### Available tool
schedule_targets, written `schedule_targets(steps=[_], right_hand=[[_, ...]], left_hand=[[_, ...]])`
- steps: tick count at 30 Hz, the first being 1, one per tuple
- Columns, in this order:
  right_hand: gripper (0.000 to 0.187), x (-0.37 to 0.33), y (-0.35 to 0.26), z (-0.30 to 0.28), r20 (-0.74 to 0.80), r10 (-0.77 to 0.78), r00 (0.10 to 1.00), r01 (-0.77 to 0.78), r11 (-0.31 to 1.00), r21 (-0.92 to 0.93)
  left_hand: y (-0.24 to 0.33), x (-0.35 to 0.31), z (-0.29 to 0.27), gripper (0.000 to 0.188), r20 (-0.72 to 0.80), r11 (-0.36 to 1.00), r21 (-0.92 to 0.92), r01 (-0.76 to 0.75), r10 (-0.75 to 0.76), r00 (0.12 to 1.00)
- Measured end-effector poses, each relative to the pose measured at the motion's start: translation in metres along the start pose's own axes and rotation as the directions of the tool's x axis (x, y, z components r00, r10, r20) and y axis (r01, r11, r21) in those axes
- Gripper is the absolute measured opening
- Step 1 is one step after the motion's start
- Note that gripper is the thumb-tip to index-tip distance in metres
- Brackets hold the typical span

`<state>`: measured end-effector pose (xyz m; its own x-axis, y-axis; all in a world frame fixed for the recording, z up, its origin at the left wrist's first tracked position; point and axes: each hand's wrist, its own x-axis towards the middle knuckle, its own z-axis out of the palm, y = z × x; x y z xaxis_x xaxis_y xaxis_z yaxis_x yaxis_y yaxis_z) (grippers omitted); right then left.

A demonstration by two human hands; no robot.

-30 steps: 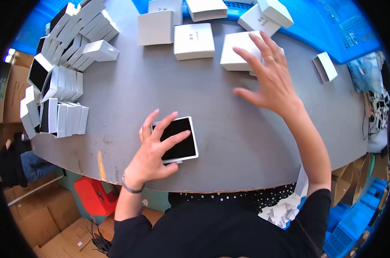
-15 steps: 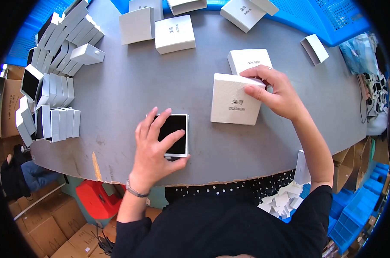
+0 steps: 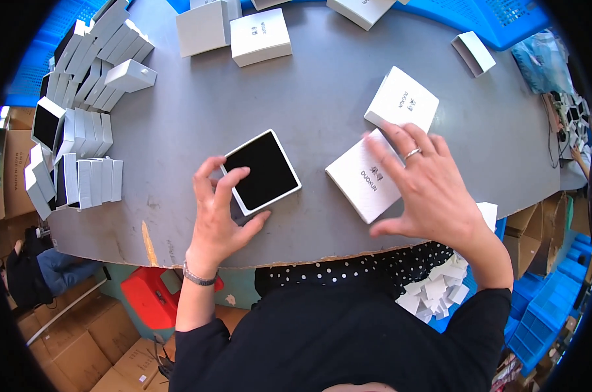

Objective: The recorder is assembling small white jewelry boxes by placing lids onto them and organizing the finished boxes into a blue crate.

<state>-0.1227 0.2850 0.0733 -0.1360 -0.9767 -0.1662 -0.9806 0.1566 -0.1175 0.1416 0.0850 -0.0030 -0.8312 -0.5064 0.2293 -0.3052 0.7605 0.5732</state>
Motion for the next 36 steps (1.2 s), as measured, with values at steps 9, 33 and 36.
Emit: schedule_targets(steps=[9,33,36], right_hand=[[0.101,0.032,-0.001,0.059,-0.307,-0.096,0.947,0.162,0.967,0.197],[0.095,0.016,-0.028,0.060,-0.279,-0.124,0.952,0.151,0.985,0.079],[0.090,-0.054,0.007,0.067,-0.243,0.205,0.948,-0.189,0.978,0.088]], left_hand=[[0.012,0.013,0.039,0.080,0.023,0.986,-0.047,-0.162,0.163,0.986],[0.057,0.021,0.072,0.104,0.004,0.881,-0.446,-0.159,0.180,0.984],[-0.009,0.028,-0.018,0.077,-0.347,0.878,0.461,-0.128,0.311,0.885]])
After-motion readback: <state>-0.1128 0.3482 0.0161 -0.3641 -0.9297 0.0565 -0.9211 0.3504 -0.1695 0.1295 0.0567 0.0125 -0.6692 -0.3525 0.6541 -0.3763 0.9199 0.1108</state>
